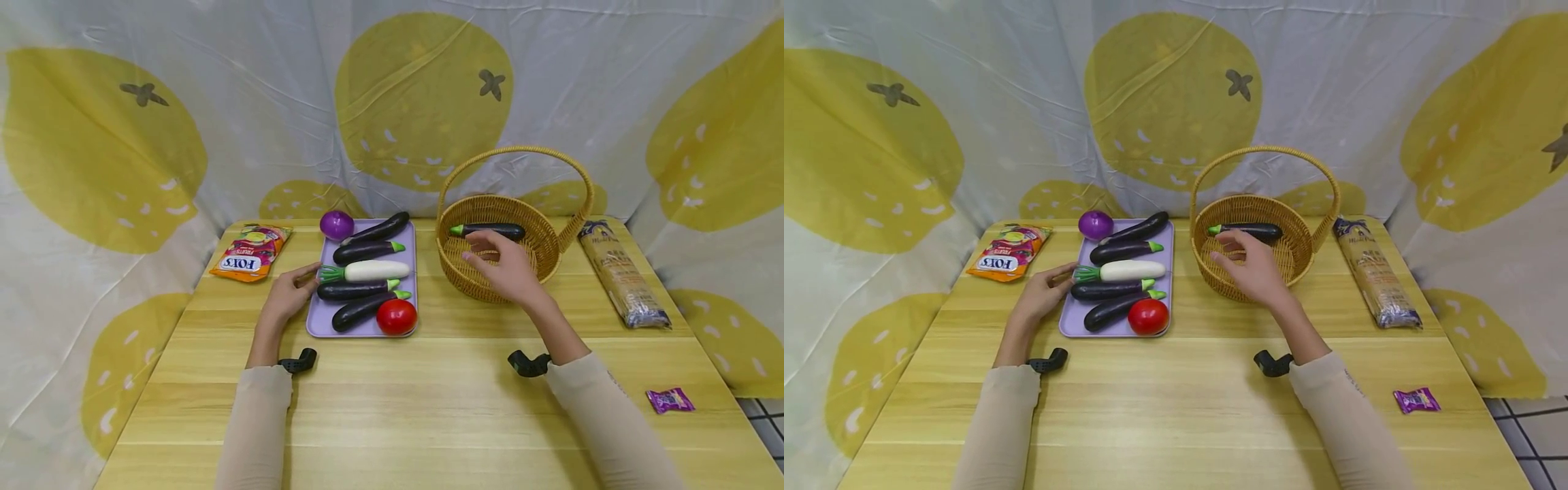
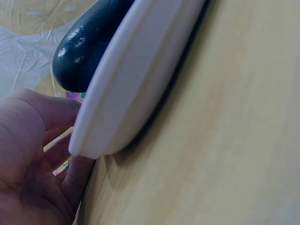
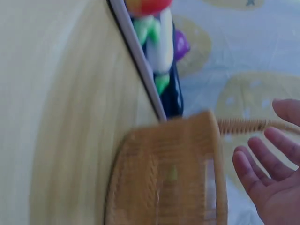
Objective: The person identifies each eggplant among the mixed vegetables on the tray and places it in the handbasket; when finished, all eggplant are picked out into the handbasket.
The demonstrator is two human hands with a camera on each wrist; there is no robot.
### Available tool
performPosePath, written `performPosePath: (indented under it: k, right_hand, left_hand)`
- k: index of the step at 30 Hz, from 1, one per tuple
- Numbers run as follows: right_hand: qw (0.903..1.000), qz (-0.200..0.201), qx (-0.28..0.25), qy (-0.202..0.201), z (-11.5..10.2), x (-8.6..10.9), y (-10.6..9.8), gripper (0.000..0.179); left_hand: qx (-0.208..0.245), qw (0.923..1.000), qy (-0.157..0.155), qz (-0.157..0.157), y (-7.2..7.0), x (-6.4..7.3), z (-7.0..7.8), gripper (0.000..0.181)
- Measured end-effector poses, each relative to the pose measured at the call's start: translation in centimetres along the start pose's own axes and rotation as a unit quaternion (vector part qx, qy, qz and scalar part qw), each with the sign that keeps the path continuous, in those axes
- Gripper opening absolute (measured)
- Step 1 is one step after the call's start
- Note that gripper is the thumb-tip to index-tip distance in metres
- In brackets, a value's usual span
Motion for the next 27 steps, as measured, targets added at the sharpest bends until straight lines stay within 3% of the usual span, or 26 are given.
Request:
performPosePath:
  k: [7, 14, 20, 27]
  right_hand:
    - [0.9983, -0.034, -0.041, -0.023, -1.7, -0.5, 3.8, 0.04]
    - [0.9951, -0.053, -0.076, -0.034, -1.8, -0.8, 7.2, 0.039]
    - [0.9916, -0.077, -0.103, -0.014, -1.5, -1.0, 9.5, 0.037]
    - [0.9907, -0.095, -0.097, 0.005, -0.8, -1.2, 10.8, 0.034]
  left_hand:
    - [0.005, 1.0, -0.004, 0.004, 0.1, -0.1, -0.1, 0.046]
    - [0.001, 1.0, -0.003, 0.0, -0.1, 0.0, -0.1, 0.046]
    - [0.004, 1.0, -0.003, 0.002, -0.1, 0.0, -0.1, 0.045]
    - [0.004, 1.0, -0.007, -0.005, 0.0, 0.0, 0.0, 0.046]
Point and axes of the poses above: each hand's wrist, its own x-axis away from the middle knuckle, its own y-axis out of the palm, z = x × y, the point moved 2 cm from there along -x, towards the middle knuckle, and after that the axes turned 15 degrees about -y, right-handed, at the moved point
